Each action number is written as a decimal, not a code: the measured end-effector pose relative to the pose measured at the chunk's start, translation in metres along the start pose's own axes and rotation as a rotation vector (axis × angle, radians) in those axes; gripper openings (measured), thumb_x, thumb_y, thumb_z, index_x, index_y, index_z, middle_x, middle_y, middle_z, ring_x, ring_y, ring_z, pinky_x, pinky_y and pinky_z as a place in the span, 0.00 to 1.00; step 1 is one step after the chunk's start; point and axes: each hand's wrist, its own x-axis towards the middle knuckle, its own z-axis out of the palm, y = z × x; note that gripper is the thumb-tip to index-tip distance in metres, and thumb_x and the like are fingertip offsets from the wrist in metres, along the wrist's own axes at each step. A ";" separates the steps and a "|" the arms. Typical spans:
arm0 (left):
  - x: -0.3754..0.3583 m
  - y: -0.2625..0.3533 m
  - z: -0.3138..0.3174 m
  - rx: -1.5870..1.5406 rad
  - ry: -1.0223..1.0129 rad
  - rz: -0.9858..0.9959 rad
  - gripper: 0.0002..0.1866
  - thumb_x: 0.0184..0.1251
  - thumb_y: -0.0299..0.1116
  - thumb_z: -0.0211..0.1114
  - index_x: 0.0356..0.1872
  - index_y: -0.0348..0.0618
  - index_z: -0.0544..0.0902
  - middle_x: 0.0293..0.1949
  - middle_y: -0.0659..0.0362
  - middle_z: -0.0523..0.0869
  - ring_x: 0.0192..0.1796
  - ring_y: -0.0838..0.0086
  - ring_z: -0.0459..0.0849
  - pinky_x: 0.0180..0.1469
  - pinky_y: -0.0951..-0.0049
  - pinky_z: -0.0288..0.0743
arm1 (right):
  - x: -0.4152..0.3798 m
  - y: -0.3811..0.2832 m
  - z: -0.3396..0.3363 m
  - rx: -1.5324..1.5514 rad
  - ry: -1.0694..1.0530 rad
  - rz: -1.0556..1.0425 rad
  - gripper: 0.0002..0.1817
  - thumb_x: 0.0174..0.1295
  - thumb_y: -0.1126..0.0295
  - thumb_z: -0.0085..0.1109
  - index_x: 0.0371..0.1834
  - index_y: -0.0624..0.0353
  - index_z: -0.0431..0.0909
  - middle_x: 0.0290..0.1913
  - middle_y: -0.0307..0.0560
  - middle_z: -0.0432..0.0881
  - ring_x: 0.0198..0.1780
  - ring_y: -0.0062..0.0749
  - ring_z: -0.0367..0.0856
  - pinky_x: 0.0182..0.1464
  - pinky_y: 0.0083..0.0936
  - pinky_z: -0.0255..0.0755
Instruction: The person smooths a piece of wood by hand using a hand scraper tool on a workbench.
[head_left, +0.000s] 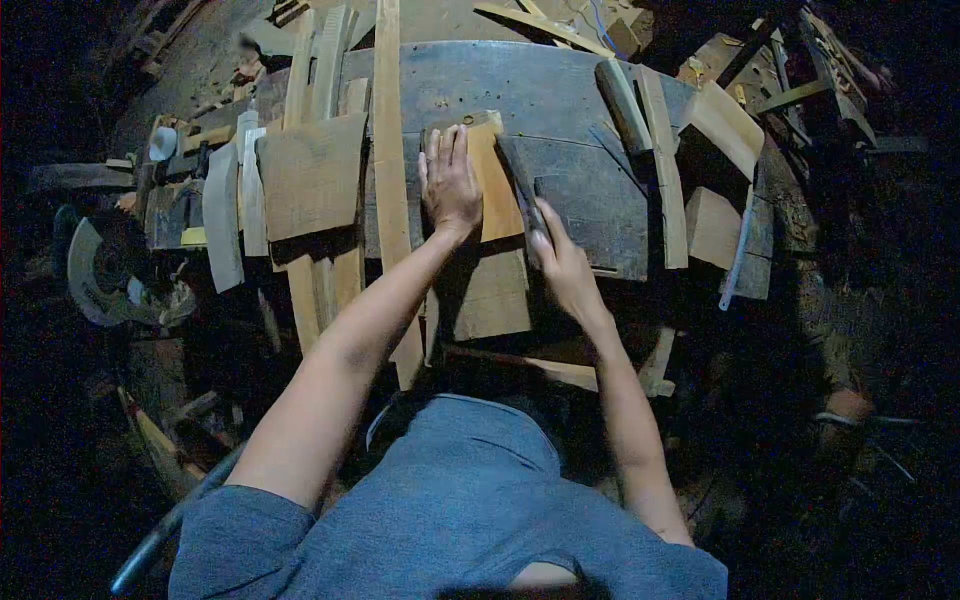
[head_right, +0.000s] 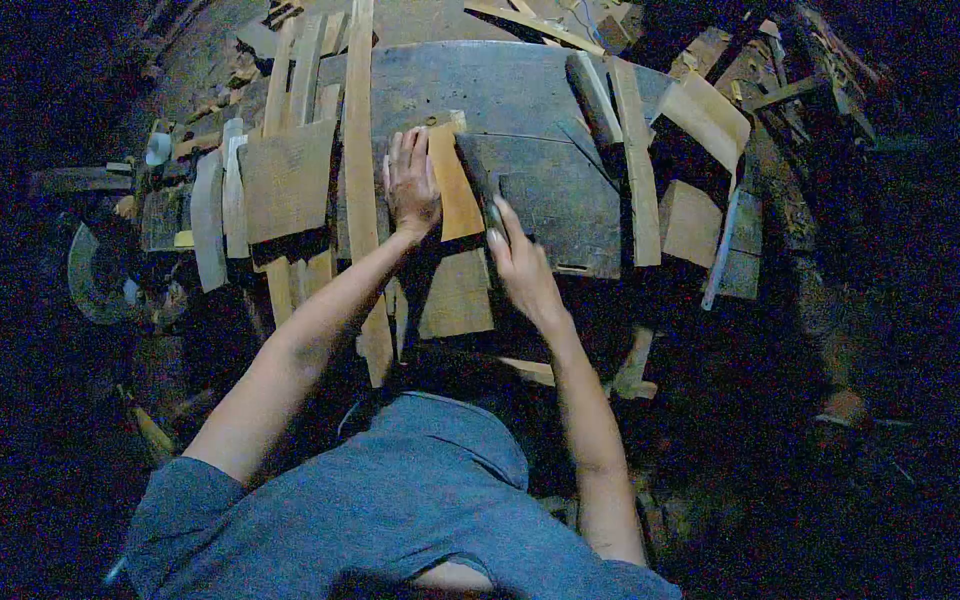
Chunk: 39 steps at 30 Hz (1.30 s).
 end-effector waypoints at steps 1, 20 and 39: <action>0.000 0.001 -0.003 0.000 0.001 0.011 0.24 0.72 0.34 0.46 0.68 0.49 0.68 0.69 0.60 0.67 0.75 0.60 0.57 0.75 0.53 0.46 | 0.019 -0.007 0.001 -0.020 -0.010 0.056 0.27 0.71 0.62 0.45 0.73 0.44 0.56 0.45 0.70 0.80 0.47 0.67 0.78 0.46 0.50 0.72; 0.000 -0.002 0.004 0.018 0.006 0.005 0.23 0.73 0.34 0.46 0.68 0.50 0.67 0.70 0.60 0.67 0.75 0.61 0.56 0.75 0.54 0.46 | -0.018 -0.011 0.000 -0.134 -0.026 0.133 0.28 0.71 0.60 0.45 0.73 0.45 0.56 0.37 0.71 0.80 0.37 0.67 0.80 0.38 0.53 0.71; -0.001 0.002 -0.004 -0.007 -0.022 -0.039 0.25 0.71 0.33 0.46 0.69 0.50 0.66 0.70 0.61 0.67 0.76 0.62 0.56 0.75 0.55 0.45 | -0.072 -0.017 0.005 -0.172 -0.005 0.139 0.28 0.71 0.59 0.45 0.74 0.45 0.56 0.30 0.69 0.81 0.33 0.67 0.80 0.35 0.56 0.71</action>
